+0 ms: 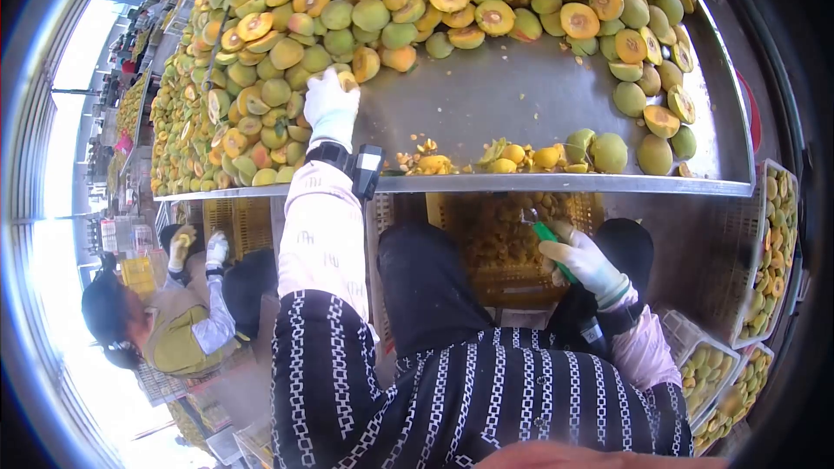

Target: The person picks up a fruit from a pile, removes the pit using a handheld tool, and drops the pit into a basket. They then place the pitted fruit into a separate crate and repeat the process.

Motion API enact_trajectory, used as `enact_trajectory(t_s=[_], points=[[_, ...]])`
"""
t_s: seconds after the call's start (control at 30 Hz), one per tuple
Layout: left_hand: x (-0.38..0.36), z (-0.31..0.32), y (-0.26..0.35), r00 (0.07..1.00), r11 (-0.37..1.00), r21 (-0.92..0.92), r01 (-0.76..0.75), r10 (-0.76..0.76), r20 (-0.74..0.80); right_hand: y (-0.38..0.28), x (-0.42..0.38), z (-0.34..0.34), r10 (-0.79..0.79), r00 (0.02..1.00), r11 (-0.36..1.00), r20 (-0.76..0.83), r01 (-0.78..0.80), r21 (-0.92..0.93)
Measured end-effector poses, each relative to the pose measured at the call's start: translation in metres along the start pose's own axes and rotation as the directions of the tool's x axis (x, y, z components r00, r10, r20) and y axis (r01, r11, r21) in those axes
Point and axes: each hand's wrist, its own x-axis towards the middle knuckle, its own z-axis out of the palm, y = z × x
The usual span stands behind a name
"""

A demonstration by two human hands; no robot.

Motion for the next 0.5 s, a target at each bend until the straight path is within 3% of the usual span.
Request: enact_trajectory(t_s=[0.07,0.13,0.2,0.27,0.3,0.33,0.37,0.43,0.47,0.5], points=[[-0.003,-0.006,0.012,0.995,0.991,0.131,0.036,-0.048,0.087,-0.004,0.001,-0.001,0.026,0.999,1.0,0.04,-0.026,0.003],[-0.003,0.001,0.009,0.995,0.994,0.093,0.048,-0.056,0.085,-0.003,0.001,0.0,0.001,0.999,1.0,0.037,-0.001,0.005],[-0.01,0.009,0.0,0.999,0.999,0.028,0.037,-0.038,0.026,-0.001,0.0,0.0,-0.063,0.998,0.998,0.024,0.063,-0.029],[-0.016,0.029,-0.021,0.995,0.981,-0.187,-0.057,0.04,-0.092,-0.001,-0.004,0.0,-0.059,0.998,0.998,0.025,0.06,-0.034],[-0.025,0.023,-0.021,0.995,0.757,-0.646,0.102,-0.066,0.08,0.002,-0.007,0.001,-0.077,0.996,0.997,0.038,0.078,-0.026],[-0.04,0.014,-0.019,0.958,0.326,-0.901,0.286,-0.071,0.278,0.004,-0.01,0.002,-0.096,0.994,0.995,0.052,0.097,-0.018],[-0.07,-0.014,0.0,0.94,-0.063,-0.954,0.294,-0.16,0.3,0.007,-0.013,0.005,-0.134,0.99,0.99,0.032,0.135,-0.033],[-0.093,-0.021,-0.016,0.9,-0.457,-0.775,0.436,0.216,0.379,0.017,-0.015,0.005,-0.187,0.982,0.978,0.017,0.188,-0.092],[-0.111,-0.021,-0.021,0.848,-0.588,-0.611,0.53,0.392,0.357,0.022,-0.017,0.006,-0.217,0.976,0.97,0.017,0.217,-0.111],[-0.133,-0.031,-0.013,0.851,-0.649,-0.555,0.52,0.446,0.276,0.025,-0.018,0.007,-0.225,0.974,0.968,0.02,0.226,-0.112]])
